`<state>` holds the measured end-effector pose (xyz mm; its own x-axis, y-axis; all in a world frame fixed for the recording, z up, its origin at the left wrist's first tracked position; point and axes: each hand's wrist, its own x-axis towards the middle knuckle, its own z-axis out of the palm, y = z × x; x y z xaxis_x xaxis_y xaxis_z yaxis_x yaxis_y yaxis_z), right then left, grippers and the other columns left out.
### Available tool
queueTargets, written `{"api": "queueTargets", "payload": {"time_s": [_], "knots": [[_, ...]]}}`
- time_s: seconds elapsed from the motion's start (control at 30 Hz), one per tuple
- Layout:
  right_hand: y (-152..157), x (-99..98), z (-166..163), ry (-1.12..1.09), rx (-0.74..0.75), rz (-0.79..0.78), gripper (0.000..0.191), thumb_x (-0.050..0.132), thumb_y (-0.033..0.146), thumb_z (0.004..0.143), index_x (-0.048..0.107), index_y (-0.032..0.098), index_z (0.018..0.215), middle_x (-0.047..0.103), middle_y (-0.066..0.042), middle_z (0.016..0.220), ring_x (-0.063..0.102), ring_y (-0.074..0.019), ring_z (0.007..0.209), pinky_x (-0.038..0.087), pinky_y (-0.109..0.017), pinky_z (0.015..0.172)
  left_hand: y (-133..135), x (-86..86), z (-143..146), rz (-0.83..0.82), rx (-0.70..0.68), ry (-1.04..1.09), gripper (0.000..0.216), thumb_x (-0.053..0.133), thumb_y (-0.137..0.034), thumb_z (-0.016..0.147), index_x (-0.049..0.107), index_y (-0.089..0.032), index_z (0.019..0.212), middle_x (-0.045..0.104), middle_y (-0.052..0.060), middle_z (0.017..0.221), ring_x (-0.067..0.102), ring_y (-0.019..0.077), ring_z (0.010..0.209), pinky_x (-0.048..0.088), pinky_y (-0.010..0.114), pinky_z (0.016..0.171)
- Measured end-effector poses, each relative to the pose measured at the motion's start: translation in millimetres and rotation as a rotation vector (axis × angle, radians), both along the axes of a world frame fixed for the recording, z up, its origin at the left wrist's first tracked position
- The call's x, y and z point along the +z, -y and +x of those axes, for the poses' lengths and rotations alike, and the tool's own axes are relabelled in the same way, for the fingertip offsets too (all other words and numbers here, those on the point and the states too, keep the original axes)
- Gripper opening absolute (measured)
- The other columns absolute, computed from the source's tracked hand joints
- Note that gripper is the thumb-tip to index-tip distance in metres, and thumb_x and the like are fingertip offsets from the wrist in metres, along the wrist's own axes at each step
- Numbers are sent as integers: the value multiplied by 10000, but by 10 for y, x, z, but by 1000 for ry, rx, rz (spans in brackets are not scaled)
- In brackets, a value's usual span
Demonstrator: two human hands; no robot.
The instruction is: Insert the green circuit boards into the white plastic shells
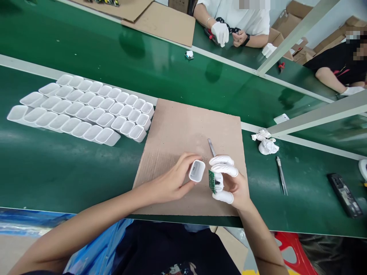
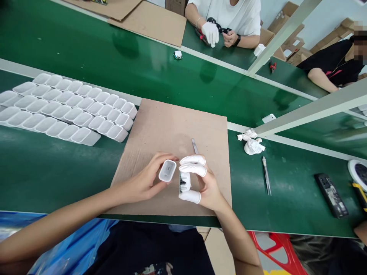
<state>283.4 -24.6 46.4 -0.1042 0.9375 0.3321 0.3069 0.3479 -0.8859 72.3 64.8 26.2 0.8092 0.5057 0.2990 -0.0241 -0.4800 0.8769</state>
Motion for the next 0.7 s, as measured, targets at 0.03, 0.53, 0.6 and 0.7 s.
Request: {"api": "queueTargets", "payload": {"time_s": [0.03, 0.53, 0.6, 0.7], "knots": [[7, 16, -30, 25, -26, 9, 365, 721, 446, 871, 593, 360, 1202, 604, -74, 1173, 604, -307, 1148, 538, -521, 950, 7, -14, 15, 15, 8, 20, 540, 556, -122, 910, 333, -239, 1388, 509, 151, 1328, 558, 268, 1250, 517, 453, 1028], [61, -151, -282, 52, -64, 53, 451, 770, 383, 827, 540, 398, 1215, 548, -38, 1348, 502, -294, 1315, 444, -555, 1099, 98, -47, 78, 78, 83, 107, 418, 615, -173, 917, 431, -245, 1286, 626, 122, 1277, 646, 254, 1194, 572, 408, 941], [60, -153, -292, 35, -55, 61, 455, 771, 375, 834, 540, 403, 1225, 536, -33, 1369, 508, -283, 1309, 439, -545, 1106, 100, -37, 72, 73, 78, 89, 408, 614, -171, 916, 436, -245, 1276, 629, 115, 1258, 650, 247, 1182, 574, 394, 931], [66, -175, -303, 84, -59, 24, 477, 805, 360, 799, 552, 387, 1203, 531, -35, 1384, 504, -289, 1320, 440, -540, 1105, 104, -20, 68, 55, 80, 74, 404, 619, -151, 904, 451, -245, 1259, 639, 102, 1224, 663, 236, 1147, 579, 376, 914]]}}
